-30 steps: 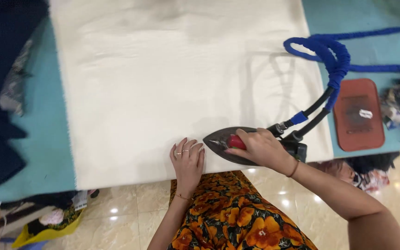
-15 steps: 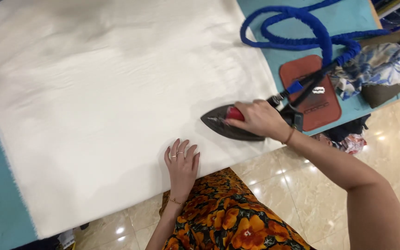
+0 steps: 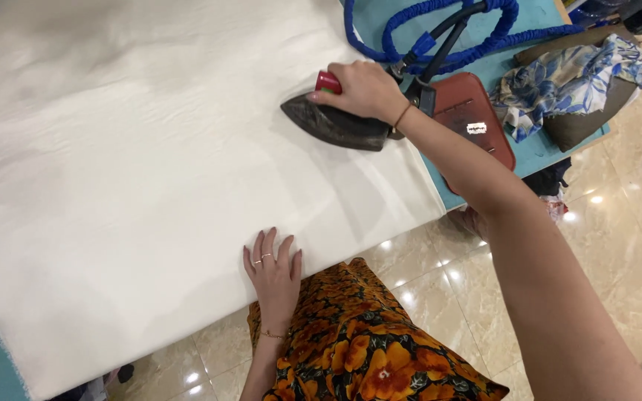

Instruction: The person irons a large piece of white fabric on a teal ironing table using a steam iron. They repeatedly smooth the fabric with their hands and move the iron across the surface to remove wrinkles, occasionally adjusting the fabric's position.

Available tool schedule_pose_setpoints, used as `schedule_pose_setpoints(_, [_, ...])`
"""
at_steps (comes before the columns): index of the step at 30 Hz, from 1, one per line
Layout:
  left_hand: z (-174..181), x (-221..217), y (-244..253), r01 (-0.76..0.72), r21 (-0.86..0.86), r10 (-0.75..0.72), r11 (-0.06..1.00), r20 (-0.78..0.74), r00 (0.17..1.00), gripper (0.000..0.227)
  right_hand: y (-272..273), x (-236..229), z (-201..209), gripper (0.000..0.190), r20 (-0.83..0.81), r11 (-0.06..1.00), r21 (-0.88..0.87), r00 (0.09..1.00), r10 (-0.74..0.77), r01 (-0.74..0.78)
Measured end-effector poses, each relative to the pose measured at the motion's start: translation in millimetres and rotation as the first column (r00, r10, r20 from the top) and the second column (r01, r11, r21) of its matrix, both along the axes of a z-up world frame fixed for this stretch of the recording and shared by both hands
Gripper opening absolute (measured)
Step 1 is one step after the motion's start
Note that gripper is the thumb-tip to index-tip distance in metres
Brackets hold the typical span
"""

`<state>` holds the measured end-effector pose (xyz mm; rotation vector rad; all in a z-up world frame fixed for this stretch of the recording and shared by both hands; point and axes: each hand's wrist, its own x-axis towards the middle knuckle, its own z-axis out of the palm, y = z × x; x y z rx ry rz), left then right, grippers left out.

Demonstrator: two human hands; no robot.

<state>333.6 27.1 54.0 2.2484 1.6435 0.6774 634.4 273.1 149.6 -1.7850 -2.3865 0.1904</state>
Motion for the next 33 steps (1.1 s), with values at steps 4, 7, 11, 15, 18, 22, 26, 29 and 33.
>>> schedule_pose_setpoints(4, [-6.9,-5.5,-12.2,-0.003,0.022,0.002,1.0,0.025,1.0,0.031,5.0,-6.1,-3.9,0.072,0.007,0.996,0.083,0.999,-0.037,0.036])
schedule_pose_setpoints(7, [-7.7,-10.6,-8.0,0.015,0.044,-0.017,0.999,0.044,0.999,0.031,-0.9,-10.7,-1.7,0.073,0.006,0.99,0.106,0.996,-0.094,0.093])
schedule_pose_setpoints(11, [-7.0,-21.3,-2.9,0.056,0.05,-0.06,0.997,0.086,0.994,0.03,-38.0,-26.2,-3.0,0.071,0.0,0.986,0.112,0.993,-0.12,0.119])
schedule_pose_setpoints(15, [-8.8,-38.0,12.9,0.085,0.036,-0.089,0.996,0.1,0.991,0.03,-95.0,-56.6,13.9,0.066,0.036,0.988,0.003,0.987,-0.156,0.156])
schedule_pose_setpoints(18, [-9.3,-56.7,30.0,0.082,0.066,-0.087,0.994,0.086,0.992,0.029,-135.0,-75.4,23.8,0.062,0.038,0.977,-0.133,0.986,-0.163,0.167])
schedule_pose_setpoints(22, [-14.1,-75.7,69.0,0.095,0.053,-0.099,0.994,0.08,0.992,0.03,-175.7,-86.8,18.6,0.059,0.042,0.966,-0.118,0.973,-0.225,0.228])
schedule_pose_setpoints(26, [-18.2,-85.5,115.9,0.179,0.034,-0.18,0.983,0.023,0.983,0.03,-185.0,-82.5,10.8,0.058,-0.002,0.912,-0.15,0.923,-0.386,0.381])
schedule_pose_setpoints(29, [-19.4,-79.6,166.3,0.242,0.025,-0.242,0.97,0.015,0.97,0.029,-176.5,-72.6,14.6,0.057,-0.063,0.852,-0.179,0.859,-0.509,0.492])
schedule_pose_setpoints(33, [-22.5,-57.4,239.9,0.338,0.133,-0.345,0.932,0.031,0.938,0.029,-164.9,-56.3,12.8,0.054,-0.187,0.772,-0.209,0.75,-0.634,0.6])
